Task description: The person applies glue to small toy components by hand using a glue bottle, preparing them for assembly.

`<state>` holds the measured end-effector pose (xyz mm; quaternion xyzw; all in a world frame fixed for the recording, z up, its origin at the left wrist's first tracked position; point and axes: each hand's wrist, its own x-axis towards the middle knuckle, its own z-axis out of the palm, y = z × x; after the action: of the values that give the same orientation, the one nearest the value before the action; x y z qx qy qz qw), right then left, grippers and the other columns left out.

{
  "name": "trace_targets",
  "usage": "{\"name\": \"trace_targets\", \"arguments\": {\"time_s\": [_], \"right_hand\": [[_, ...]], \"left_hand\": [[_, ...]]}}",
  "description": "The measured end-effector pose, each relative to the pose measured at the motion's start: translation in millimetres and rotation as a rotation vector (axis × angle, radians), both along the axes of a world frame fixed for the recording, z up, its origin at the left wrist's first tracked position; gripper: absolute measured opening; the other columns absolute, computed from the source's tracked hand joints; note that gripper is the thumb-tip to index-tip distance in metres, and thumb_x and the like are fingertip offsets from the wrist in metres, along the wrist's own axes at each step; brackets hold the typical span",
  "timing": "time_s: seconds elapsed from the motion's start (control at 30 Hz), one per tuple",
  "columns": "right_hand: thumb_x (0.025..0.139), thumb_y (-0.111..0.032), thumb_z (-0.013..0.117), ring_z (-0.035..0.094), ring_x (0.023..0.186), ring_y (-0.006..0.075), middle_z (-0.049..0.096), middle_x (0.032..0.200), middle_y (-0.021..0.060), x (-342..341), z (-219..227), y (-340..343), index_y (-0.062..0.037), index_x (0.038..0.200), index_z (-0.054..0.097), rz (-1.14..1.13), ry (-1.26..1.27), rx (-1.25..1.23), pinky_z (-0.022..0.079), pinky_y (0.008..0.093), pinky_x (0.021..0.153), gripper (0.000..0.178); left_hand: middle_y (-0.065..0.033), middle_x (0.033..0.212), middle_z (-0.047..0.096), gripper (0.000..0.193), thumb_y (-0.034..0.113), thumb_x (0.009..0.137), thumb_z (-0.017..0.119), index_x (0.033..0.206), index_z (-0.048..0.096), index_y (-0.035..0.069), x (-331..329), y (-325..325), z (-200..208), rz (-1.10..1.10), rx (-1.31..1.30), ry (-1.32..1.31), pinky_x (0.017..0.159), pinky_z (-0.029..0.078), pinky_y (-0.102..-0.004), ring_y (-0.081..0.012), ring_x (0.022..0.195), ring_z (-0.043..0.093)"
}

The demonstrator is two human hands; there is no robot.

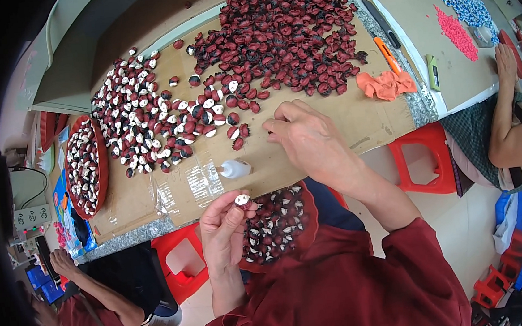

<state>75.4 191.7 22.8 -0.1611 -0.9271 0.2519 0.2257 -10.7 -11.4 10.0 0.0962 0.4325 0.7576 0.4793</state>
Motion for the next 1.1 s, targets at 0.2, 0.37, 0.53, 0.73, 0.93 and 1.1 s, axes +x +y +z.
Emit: {"name": "trace_targets", "arguments": {"time_s": [0.2, 0.37, 0.53, 0.73, 0.93, 1.1], "right_hand": [[0.076, -0.005, 0.064, 0.058, 0.077, 0.0235, 0.059, 0.083, 0.0079, 5.1, 19.5, -10.9, -0.0021, 0.095, 0.064, -0.028, -0.185, 0.103, 0.048, 0.0326, 0.068, 0.019], [0.080, -0.003, 0.059, 0.064, 0.077, 0.0257, 0.065, 0.092, 0.0127, 18.7, 26.1, -39.5, -0.0001, 0.097, 0.062, 0.112, 0.081, -0.852, 0.050, 0.0329, 0.068, 0.017], [0.076, -0.001, 0.063, 0.062, 0.083, 0.0234, 0.065, 0.093, 0.0093, 17.7, 5.8, -46.1, -0.0019, 0.096, 0.066, 0.265, 0.228, -0.533, 0.048, 0.0318, 0.071, 0.020], [0.070, -0.005, 0.070, 0.053, 0.082, 0.0211, 0.064, 0.090, 0.0055, 25.3, 0.3, -50.3, -0.0073, 0.094, 0.070, 0.227, 0.275, -0.525, 0.045, 0.0293, 0.072, 0.024], [0.065, -0.003, 0.072, 0.053, 0.079, 0.0204, 0.061, 0.086, 0.0040, 26.0, 4.9, -54.2, -0.0065, 0.094, 0.070, 0.206, 0.301, -0.398, 0.045, 0.0297, 0.070, 0.029], [0.062, 0.003, 0.071, 0.055, 0.072, 0.0195, 0.061, 0.085, 0.0063, 28.5, -1.2, -62.3, -0.0041, 0.095, 0.068, 0.186, 0.378, -0.322, 0.047, 0.0276, 0.062, 0.034]], "left_hand": [[-0.0158, 0.101, 0.063, 0.029, -0.003, 0.084, 0.057, 0.113, 0.055, -0.006, 2.8, 1.5, 1.5, 0.031, 0.003, -0.044, 0.079, 0.052, -0.0302, -0.0216, 0.089, 0.063], [-0.0157, 0.100, 0.063, 0.029, -0.002, 0.084, 0.057, 0.114, 0.055, -0.004, 4.2, 0.0, -6.6, -0.007, 0.031, -0.090, 0.078, 0.053, -0.0301, -0.0219, 0.086, 0.064], [-0.0156, 0.100, 0.063, 0.026, 0.000, 0.085, 0.056, 0.111, 0.057, -0.004, 9.8, 3.8, -5.6, 0.012, 0.113, -0.069, 0.078, 0.053, -0.0304, -0.0214, 0.085, 0.064], [-0.0151, 0.100, 0.063, 0.026, 0.003, 0.086, 0.056, 0.111, 0.057, -0.004, 15.2, 7.1, -4.7, 0.023, 0.100, -0.084, 0.076, 0.053, -0.0286, -0.0206, 0.085, 0.064], [-0.0146, 0.099, 0.064, 0.025, 0.002, 0.086, 0.057, 0.110, 0.058, -0.004, 20.5, 11.4, -2.1, 0.081, 0.110, -0.137, 0.077, 0.053, -0.0281, -0.0187, 0.085, 0.063], [-0.0148, 0.100, 0.062, 0.020, -0.002, 0.083, 0.059, 0.103, 0.061, -0.002, 23.1, 11.0, -18.4, 0.119, 0.132, 0.093, 0.075, 0.052, -0.0262, -0.0169, 0.085, 0.062]]}}
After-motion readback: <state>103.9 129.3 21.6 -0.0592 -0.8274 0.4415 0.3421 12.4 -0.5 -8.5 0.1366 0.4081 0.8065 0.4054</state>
